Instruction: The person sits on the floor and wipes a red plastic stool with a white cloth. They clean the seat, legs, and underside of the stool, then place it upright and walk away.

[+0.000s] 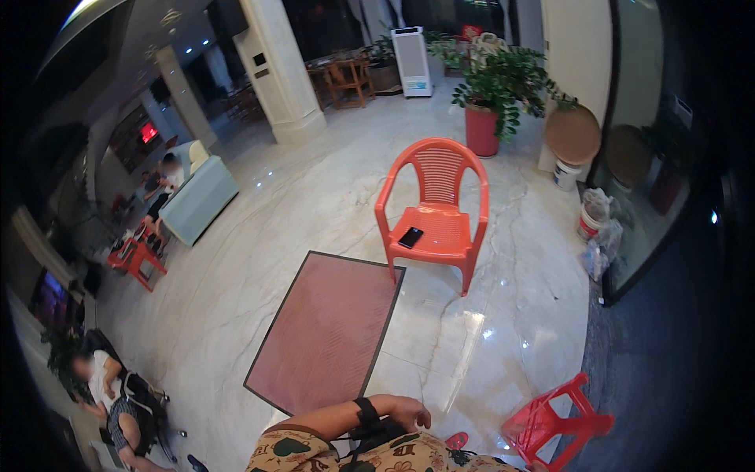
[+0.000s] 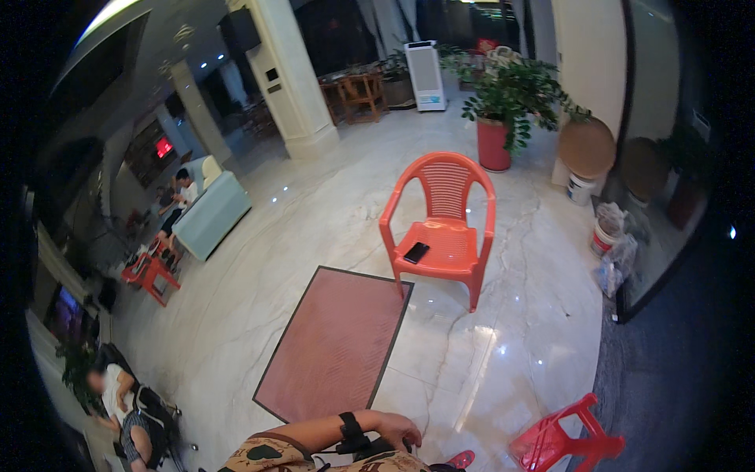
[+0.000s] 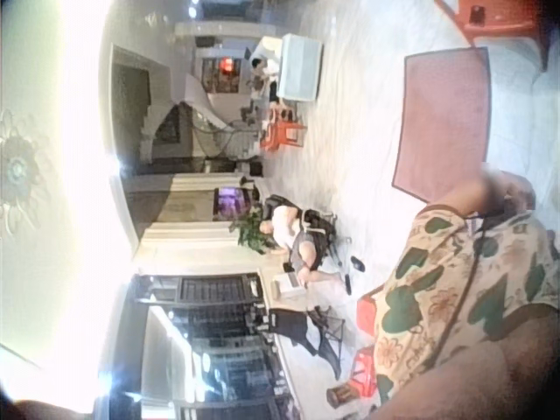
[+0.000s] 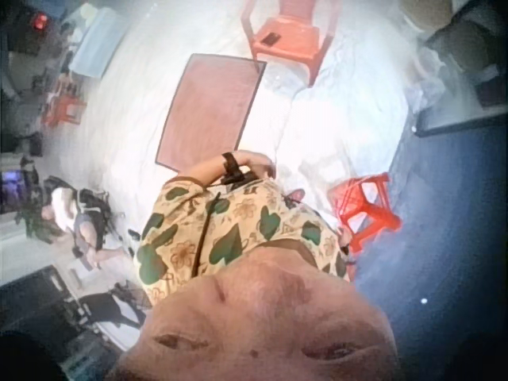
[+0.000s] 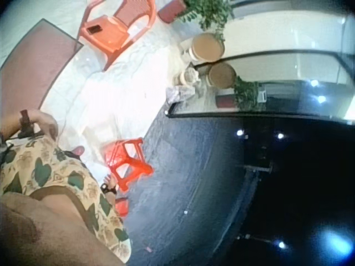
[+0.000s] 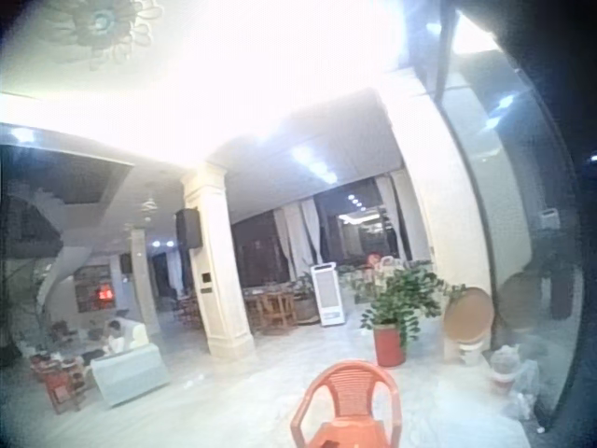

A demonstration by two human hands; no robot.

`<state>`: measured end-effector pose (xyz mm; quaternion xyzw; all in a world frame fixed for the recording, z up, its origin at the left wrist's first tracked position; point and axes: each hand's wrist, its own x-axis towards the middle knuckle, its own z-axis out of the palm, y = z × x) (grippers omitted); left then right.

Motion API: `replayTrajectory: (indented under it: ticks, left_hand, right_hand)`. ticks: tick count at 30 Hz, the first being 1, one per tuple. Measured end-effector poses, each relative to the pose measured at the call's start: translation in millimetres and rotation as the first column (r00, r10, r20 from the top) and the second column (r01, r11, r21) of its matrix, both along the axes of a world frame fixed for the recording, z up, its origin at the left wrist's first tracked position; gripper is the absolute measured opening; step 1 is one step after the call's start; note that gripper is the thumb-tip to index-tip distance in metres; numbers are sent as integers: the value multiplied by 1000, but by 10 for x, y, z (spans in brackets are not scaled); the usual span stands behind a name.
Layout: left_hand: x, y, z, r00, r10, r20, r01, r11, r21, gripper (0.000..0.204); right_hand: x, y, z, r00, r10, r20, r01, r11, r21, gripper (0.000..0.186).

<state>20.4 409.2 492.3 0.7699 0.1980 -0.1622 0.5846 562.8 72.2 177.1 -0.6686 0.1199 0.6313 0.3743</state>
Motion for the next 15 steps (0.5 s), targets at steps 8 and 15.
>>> replayTrajectory:
  ticks: [8, 15]
  left_hand:
    - [-1119, 36, -163, 901, 353, 254, -317, 933, -170, 25]
    - [-2191, 361, 329, 890, 435, 138, -451, 884, 123, 32]
  right_hand:
    - [-1345, 2546, 565, 893, 430, 135, -442, 893, 85, 43]
    - [-2741, 4066, 972, 723, 669, 175, -690, 715, 118, 42]
